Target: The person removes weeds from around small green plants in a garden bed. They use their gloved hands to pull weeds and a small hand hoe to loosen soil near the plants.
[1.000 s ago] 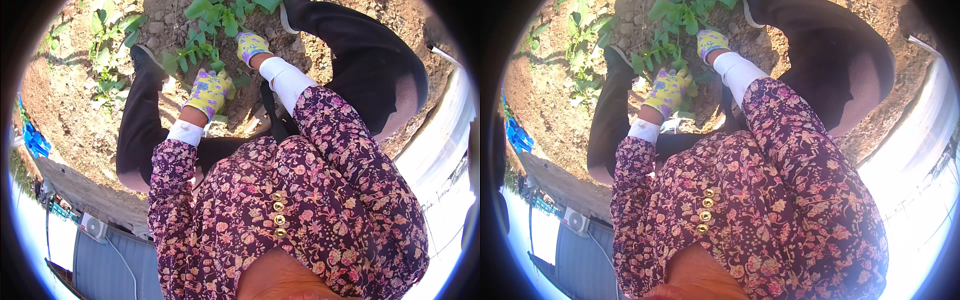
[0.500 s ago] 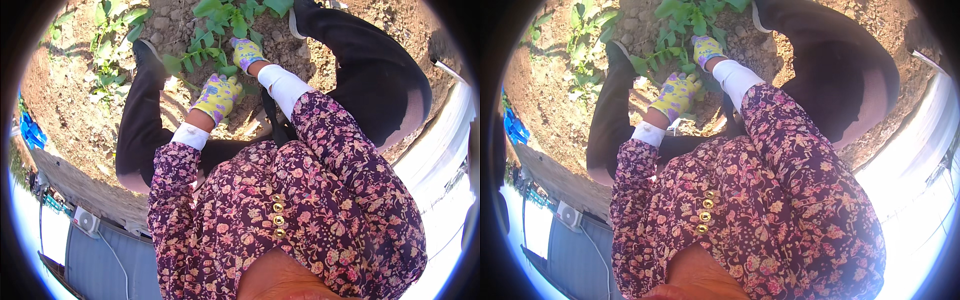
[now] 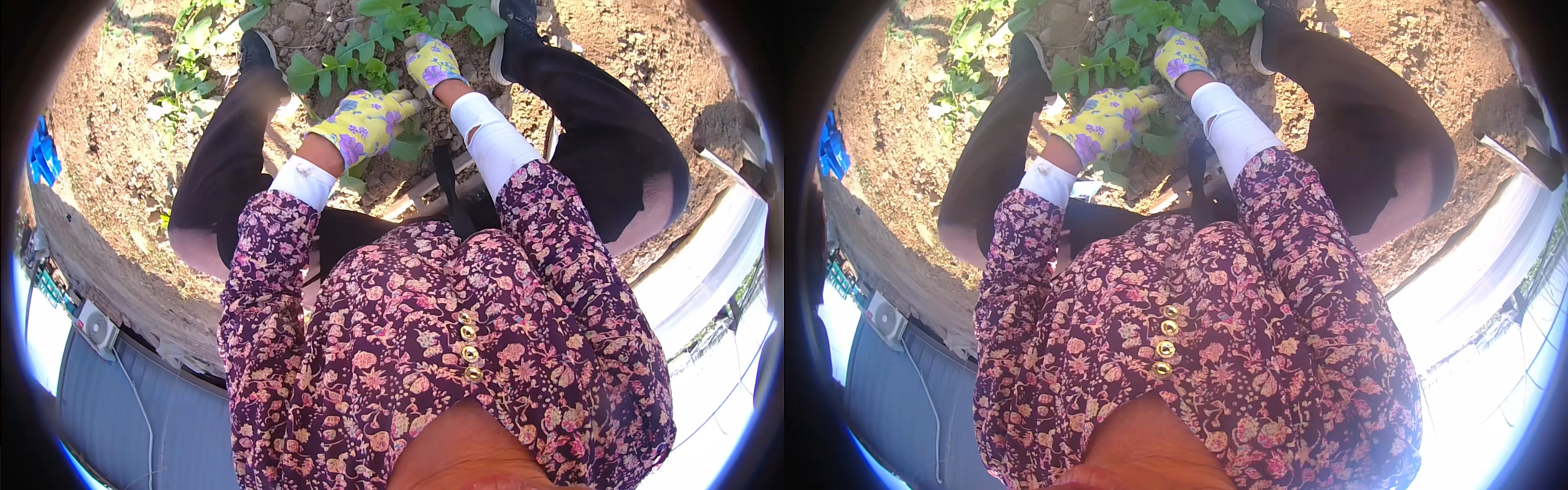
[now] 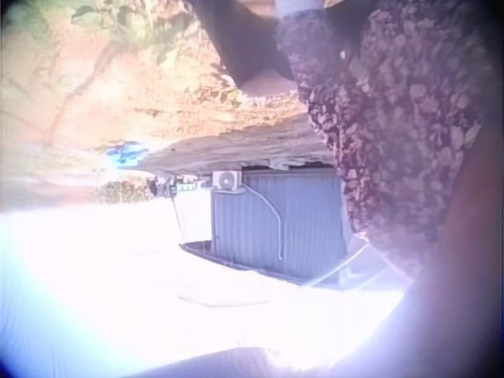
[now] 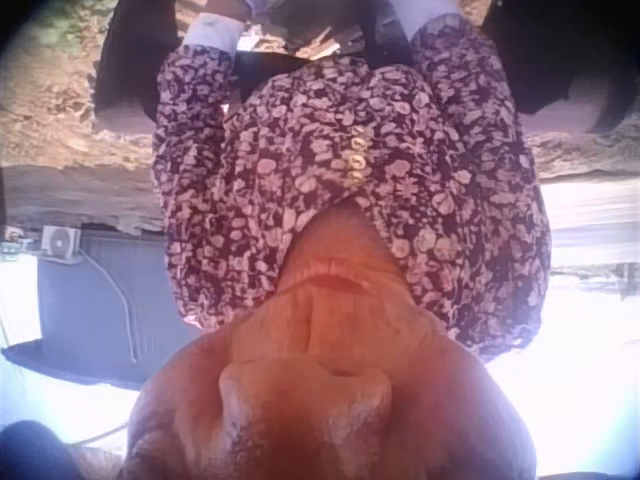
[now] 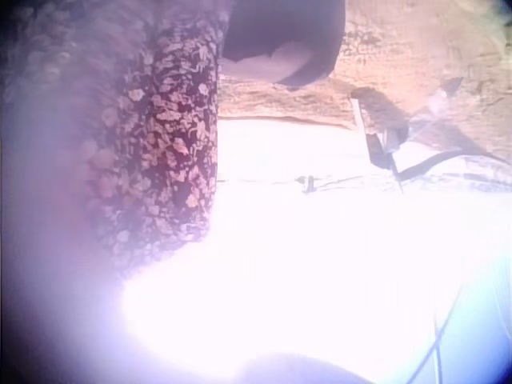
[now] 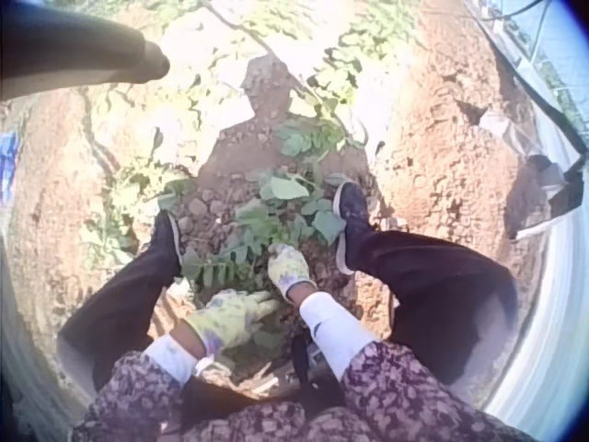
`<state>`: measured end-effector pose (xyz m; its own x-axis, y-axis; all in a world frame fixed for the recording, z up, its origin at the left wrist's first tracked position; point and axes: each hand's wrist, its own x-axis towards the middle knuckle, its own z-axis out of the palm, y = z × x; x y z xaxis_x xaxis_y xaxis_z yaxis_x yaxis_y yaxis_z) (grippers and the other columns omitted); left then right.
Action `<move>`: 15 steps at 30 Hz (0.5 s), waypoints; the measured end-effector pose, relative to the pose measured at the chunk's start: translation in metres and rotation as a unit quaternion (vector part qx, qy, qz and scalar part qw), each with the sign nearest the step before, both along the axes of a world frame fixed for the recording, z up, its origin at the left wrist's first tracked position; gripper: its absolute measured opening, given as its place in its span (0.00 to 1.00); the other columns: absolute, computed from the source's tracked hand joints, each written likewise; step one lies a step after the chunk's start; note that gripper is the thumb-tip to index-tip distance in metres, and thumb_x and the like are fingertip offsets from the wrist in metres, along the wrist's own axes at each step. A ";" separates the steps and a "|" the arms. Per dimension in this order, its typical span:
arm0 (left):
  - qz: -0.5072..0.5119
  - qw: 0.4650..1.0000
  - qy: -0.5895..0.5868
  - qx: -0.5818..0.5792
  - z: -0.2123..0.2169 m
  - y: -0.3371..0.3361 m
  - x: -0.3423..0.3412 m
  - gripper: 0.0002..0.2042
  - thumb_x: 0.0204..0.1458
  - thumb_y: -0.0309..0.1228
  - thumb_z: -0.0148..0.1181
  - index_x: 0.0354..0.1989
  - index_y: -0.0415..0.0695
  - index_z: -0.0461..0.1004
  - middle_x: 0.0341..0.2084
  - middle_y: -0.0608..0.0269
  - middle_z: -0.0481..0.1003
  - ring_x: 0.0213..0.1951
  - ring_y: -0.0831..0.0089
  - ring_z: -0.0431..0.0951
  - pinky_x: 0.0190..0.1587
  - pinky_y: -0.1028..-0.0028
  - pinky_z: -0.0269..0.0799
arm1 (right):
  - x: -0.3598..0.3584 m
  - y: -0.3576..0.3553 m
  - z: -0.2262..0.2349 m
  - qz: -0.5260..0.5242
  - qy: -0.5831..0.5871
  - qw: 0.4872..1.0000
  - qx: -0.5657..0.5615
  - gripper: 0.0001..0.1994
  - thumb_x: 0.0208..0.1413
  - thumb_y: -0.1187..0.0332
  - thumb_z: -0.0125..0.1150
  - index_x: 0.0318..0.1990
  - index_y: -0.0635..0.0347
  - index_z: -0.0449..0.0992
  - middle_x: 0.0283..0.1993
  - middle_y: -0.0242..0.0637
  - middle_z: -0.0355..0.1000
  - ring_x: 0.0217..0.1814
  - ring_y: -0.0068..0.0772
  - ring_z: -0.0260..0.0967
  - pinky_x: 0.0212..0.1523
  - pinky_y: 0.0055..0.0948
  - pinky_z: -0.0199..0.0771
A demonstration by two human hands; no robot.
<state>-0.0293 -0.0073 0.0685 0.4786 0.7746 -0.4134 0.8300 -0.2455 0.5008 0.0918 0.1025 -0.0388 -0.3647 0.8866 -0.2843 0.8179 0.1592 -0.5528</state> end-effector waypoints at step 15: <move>0.526 0.703 -0.033 0.477 0.084 -0.123 -0.194 0.12 0.55 0.32 0.52 0.46 0.46 0.73 0.36 0.57 0.77 0.40 0.65 0.77 0.43 0.70 0.70 | 0.013 0.040 0.247 0.230 0.248 0.936 -0.097 0.15 0.58 0.68 0.53 0.50 0.66 0.69 0.43 0.33 0.70 0.46 0.20 0.65 0.48 0.20 0.63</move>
